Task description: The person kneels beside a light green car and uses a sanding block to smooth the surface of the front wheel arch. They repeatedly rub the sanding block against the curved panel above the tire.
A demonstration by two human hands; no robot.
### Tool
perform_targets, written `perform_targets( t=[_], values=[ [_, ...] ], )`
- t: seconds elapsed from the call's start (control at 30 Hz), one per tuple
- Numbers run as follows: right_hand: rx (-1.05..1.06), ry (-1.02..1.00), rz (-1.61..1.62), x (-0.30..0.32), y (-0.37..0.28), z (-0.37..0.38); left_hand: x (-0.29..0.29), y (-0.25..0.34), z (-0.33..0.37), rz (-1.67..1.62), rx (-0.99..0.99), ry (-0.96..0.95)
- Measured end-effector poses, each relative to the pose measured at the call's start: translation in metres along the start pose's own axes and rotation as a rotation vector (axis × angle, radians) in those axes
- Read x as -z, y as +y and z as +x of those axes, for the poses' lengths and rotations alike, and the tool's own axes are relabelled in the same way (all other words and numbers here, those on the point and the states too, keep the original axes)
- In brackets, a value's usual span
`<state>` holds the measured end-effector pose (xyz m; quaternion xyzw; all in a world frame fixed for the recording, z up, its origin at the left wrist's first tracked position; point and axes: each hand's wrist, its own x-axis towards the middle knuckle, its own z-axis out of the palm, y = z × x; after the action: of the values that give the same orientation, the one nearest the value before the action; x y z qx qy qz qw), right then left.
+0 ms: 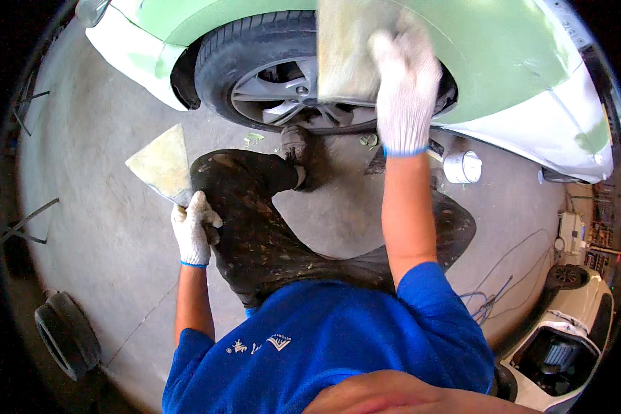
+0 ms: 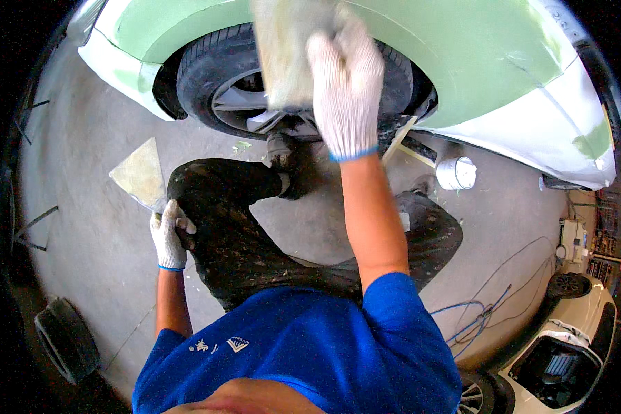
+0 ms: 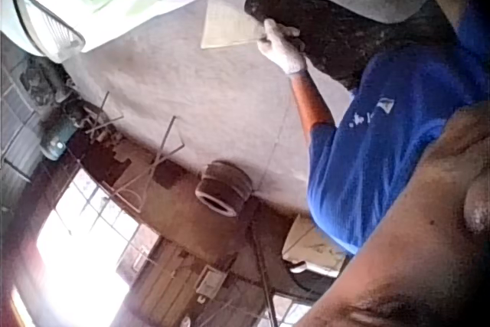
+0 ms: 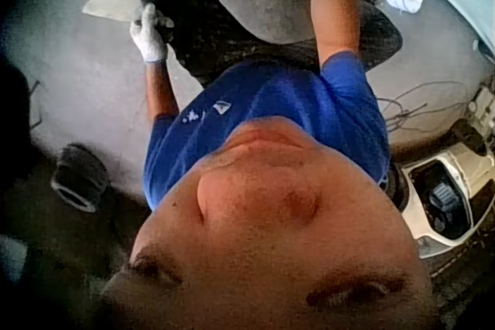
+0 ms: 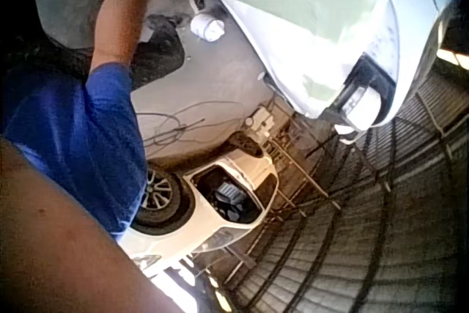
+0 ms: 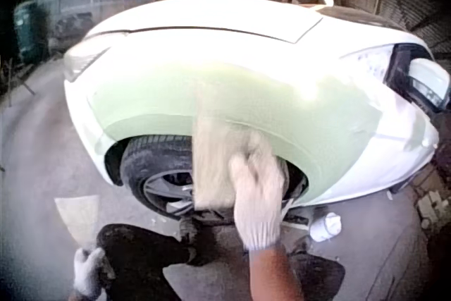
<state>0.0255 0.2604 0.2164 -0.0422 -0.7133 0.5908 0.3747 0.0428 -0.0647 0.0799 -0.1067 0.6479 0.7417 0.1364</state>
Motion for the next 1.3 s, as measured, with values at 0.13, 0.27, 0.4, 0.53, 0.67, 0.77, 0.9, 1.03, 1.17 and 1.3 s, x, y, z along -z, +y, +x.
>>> perform_targets(
  t=[0.13,0.27,0.4,0.53,0.67,0.77,0.9,1.03,1.17,1.3],
  values=[
    [-0.298,-0.225,0.114,0.003,0.018,-0.079,-0.06,0.002,-0.013,0.003,-0.082,-0.327],
    [-0.397,-0.238,0.135,0.018,0.005,-0.1,-0.122,0.01,-0.019,-0.026,-0.106,-0.466],
    [-0.457,-0.592,0.19,0.054,-0.002,-0.096,-0.131,0.028,-0.029,-0.025,-0.052,-0.494],
    [-0.524,-0.554,0.142,0.088,-0.012,-0.098,-0.136,0.027,0.008,-0.205,-0.11,-0.381],
    [-0.238,-0.065,-0.142,0.102,-0.018,-0.041,-0.164,0.044,0.014,0.349,-0.041,-0.58],
    [0.119,-0.037,-0.456,0.094,-0.004,0.002,-0.191,0.019,0.029,0.725,-0.334,-0.947],
    [0.273,-0.035,-0.526,0.072,0.007,0.038,-0.237,0.004,0.033,1.347,-0.517,-1.292],
    [0.475,0.001,-0.624,0.061,0.028,0.061,-0.238,-0.064,0.052,1.363,-0.566,-1.254],
    [0.529,-0.052,-0.582,0.028,0.032,0.066,-0.24,-0.049,0.047,1.528,-0.597,-1.41],
    [0.506,-0.113,-0.503,0.009,0.039,0.074,-0.24,-0.055,0.038,1.446,-0.698,-1.394]
  ],
)
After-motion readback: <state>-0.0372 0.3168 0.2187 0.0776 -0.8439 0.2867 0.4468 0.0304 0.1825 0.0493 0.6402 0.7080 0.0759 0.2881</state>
